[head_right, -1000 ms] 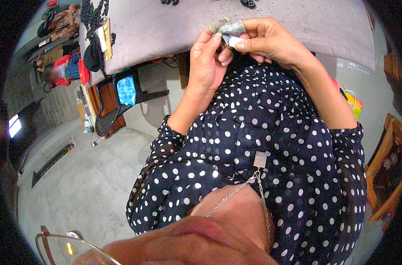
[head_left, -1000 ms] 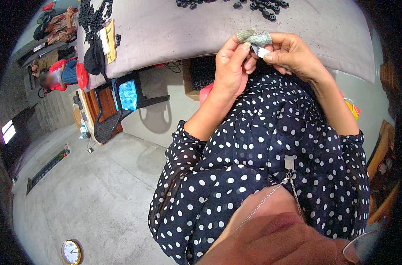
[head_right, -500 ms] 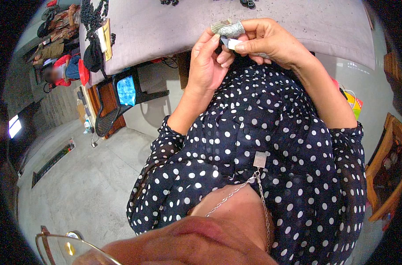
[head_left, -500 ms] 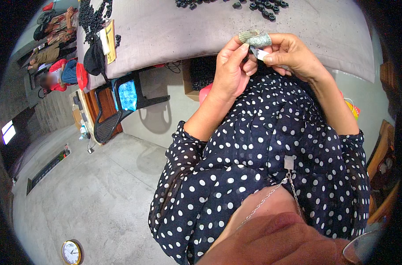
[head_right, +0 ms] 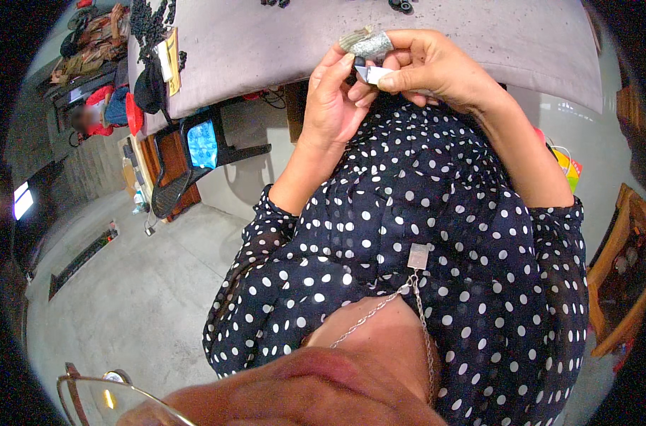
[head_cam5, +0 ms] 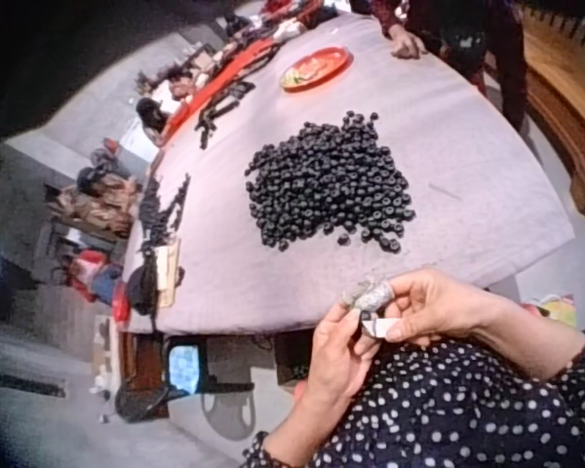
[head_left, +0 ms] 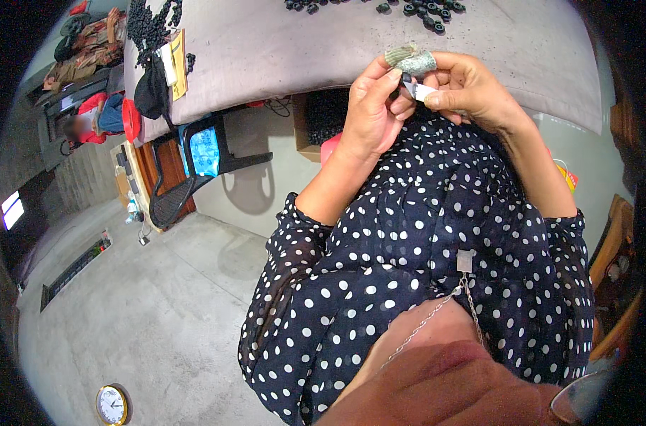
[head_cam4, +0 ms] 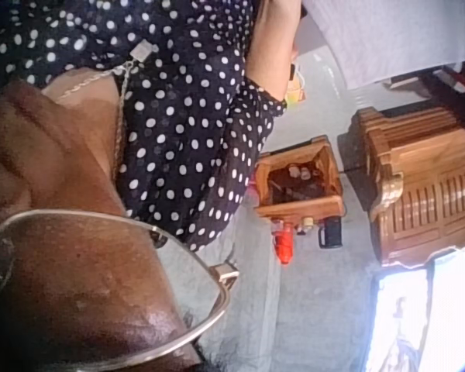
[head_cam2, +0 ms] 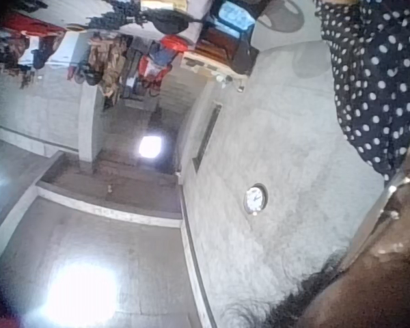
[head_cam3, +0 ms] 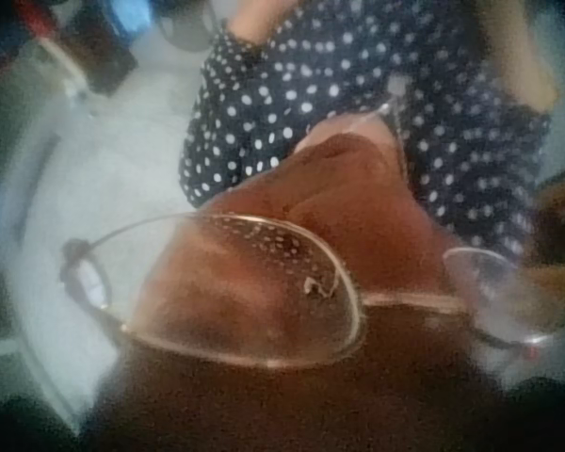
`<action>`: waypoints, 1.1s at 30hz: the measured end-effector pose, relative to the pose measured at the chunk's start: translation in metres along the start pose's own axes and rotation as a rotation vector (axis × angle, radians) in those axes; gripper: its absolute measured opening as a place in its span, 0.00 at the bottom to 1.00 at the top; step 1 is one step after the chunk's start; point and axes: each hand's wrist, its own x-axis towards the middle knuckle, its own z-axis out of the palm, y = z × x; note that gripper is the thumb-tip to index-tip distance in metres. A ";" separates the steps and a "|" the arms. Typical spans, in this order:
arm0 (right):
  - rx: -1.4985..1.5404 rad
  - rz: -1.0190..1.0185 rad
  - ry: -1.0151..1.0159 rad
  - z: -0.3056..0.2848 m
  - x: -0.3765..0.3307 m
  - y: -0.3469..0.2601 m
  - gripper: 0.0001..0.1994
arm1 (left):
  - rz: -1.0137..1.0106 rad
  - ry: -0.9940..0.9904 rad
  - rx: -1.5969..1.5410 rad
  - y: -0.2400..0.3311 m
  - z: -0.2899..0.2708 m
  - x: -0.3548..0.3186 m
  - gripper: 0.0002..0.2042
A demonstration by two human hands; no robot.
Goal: The person inspects and sorts small black rubber rings by hand at a workbench.
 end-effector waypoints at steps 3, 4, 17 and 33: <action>0.032 0.013 -0.018 -0.002 0.000 0.000 0.18 | 0.005 -0.006 0.005 -0.001 -0.001 0.001 0.13; 0.033 0.012 -0.015 -0.003 0.000 0.001 0.18 | 0.003 -0.009 0.009 -0.001 -0.001 0.001 0.13; 0.092 0.025 -0.036 -0.006 0.003 0.007 0.17 | 0.025 0.036 0.050 -0.002 0.000 0.000 0.11; 0.147 0.019 0.004 -0.008 0.007 0.010 0.13 | 0.033 -0.023 0.103 -0.001 -0.003 0.006 0.12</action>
